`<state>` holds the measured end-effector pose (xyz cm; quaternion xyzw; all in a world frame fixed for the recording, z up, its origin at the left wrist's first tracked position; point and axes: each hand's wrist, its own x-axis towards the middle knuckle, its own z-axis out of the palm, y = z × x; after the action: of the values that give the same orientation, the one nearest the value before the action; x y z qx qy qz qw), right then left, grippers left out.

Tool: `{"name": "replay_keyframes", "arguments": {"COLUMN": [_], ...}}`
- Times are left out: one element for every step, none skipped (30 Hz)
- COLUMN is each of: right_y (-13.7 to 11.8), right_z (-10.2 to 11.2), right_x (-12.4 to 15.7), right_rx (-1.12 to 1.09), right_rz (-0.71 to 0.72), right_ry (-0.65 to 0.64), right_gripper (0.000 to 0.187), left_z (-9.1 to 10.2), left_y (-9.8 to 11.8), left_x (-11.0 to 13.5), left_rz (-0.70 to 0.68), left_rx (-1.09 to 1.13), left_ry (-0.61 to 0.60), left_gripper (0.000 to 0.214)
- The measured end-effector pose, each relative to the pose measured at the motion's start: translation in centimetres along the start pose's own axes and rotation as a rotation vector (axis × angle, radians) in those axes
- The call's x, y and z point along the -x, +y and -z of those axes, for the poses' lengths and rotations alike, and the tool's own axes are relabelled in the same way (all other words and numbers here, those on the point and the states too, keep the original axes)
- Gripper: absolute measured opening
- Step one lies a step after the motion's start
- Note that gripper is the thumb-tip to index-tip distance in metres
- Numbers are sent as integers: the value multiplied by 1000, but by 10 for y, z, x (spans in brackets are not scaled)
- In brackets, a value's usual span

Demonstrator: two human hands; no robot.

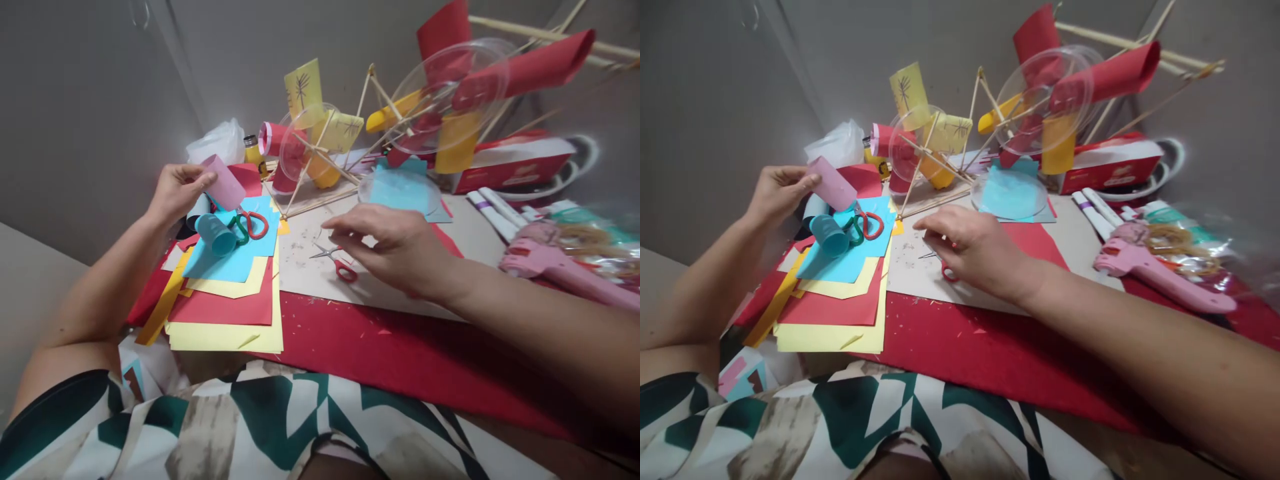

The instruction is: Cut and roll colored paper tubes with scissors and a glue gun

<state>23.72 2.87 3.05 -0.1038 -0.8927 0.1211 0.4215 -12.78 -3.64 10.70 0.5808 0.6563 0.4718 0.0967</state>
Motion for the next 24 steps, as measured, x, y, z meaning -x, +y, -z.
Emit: {"name": "replay_keyframes", "arguments": {"right_y": [-1, -3, -6, -8, -11, -13, -15, -17, -18, -19, -19, -19, -19, -19, -20, -21, -24, -28, -34, -42, -51, -62, -73, -86], "right_z": [-3, -6, -9, -11, -13, -14, -15, -16, -17, -18, -19, -19, -19, -19, -18, -17, -15, -12, -9, -5, 0, 5, 10, 14], "right_x": [3, 7, 10, 12, 15, 17, 19, 21, 23, 25, 27, 29, 31, 32, 33, 33, 31, 29, 25, 20, 15, 12, 11, 13], "right_rx": [0, 1, 0, -6, -17, -31, -47, -60, -73, -85, -95, -103, -111, -118, -126, -132, -140, -151, -168, -196, -236, -290, -363, -434], "right_rz": [19, 45, 74, 104, 128, 146, 159, 165, 166, 163, 160, 157, 153, 148, 145, 145, 149, 163, 185, 208, 228, 228, 188, 90], "right_ry": [-29, -57, -81, -106, -133, -162, -185, -204, -215, -224, -229, -233, -244, -258, -273, -283, -282, -267, -242, -208, -187, -192, -236, -327], "right_gripper": [19, 19, 19, 19, 20, 21, 23, 24, 26, 26, 26, 26, 25, 25, 24, 24, 24, 23, 23, 24, 27, 30, 32, 33], "left_z": [3, 5, 6, 6, 5, 4, 2, 0, -2, -3, -5, -6, -6, -5, -4, -2, 0, 3, 4, 4, 2, -2, -8, -15], "left_y": [-6, -12, -17, -22, -26, -31, -35, -39, -42, -45, -47, -48, -48, -46, -43, -39, -33, -26, -17, -7, 4, 16, 28, 38], "left_x": [-2, -4, -6, -7, -8, -8, -9, -9, -9, -9, -9, -9, -10, -10, -9, -9, -8, -6, -3, 1, 6, 12, 20, 28], "left_rz": [27, 46, 62, 74, 82, 87, 88, 88, 86, 82, 77, 71, 66, 61, 56, 52, 49, 46, 38, 26, 1, -52, -119, -191], "left_rx": [-17, -32, -50, -80, -119, -165, -212, -256, -293, -320, -344, -372, -402, -434, -467, -501, -535, -565, -592, -607, -612, -612, -588, -550], "left_ry": [-3, 0, 7, 9, 9, 10, 10, 7, 4, 2, 2, -1, -4, -6, -2, 7, 23, 43, 66, 87, 106, 108, 103, 60], "left_gripper": [44, 43, 41, 39, 36, 33, 31, 30, 29, 27, 25, 23, 21, 21, 23, 26, 30, 33, 35, 38, 39, 39, 38, 38]}}
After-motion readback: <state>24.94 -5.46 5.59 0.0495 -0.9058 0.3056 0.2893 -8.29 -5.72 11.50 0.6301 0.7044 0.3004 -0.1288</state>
